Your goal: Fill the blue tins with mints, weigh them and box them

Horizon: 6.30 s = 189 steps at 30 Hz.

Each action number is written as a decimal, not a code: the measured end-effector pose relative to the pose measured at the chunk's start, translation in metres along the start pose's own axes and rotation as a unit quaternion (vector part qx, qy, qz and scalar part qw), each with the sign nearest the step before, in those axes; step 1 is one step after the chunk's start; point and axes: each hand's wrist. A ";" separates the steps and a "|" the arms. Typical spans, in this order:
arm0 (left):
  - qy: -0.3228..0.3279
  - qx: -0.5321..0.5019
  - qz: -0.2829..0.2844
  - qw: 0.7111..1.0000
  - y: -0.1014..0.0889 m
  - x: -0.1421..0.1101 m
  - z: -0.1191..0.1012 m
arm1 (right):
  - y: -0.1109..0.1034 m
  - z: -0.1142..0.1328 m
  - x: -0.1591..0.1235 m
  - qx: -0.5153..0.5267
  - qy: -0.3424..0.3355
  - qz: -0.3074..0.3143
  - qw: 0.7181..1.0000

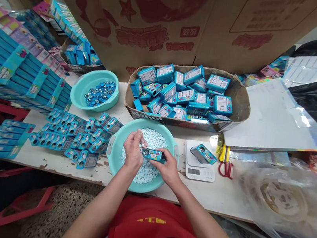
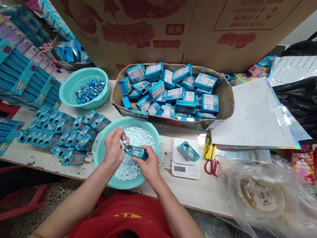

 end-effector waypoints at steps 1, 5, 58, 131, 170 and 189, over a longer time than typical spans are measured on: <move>0.003 0.007 -0.004 1.000 -0.001 0.001 0.003 | 0.002 -0.002 0.001 0.004 0.008 -0.002 1.000; 0.012 0.018 -0.008 1.000 -0.007 0.004 0.010 | 0.009 -0.004 0.002 0.008 0.011 -0.002 1.000; -0.012 0.381 0.258 0.888 -0.038 -0.037 0.019 | -0.066 0.006 -0.039 -0.168 -0.038 0.032 0.985; -0.288 0.172 0.073 0.939 -0.013 0.057 0.045 | -0.097 -0.015 -0.126 0.207 0.201 -0.174 0.941; -0.250 0.064 0.222 0.940 0.146 0.004 0.087 | -0.125 -0.038 -0.143 0.217 0.265 -0.230 0.911; 0.149 0.602 0.423 0.660 0.129 -0.021 0.093 | -0.122 -0.041 -0.146 0.215 0.224 -0.219 0.925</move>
Point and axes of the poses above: each hand's wrist, its own x-axis towards the middle knuckle, its own y-axis out of the palm, z = x × y, and after that the axes turned 7 degrees about -y, right-handed
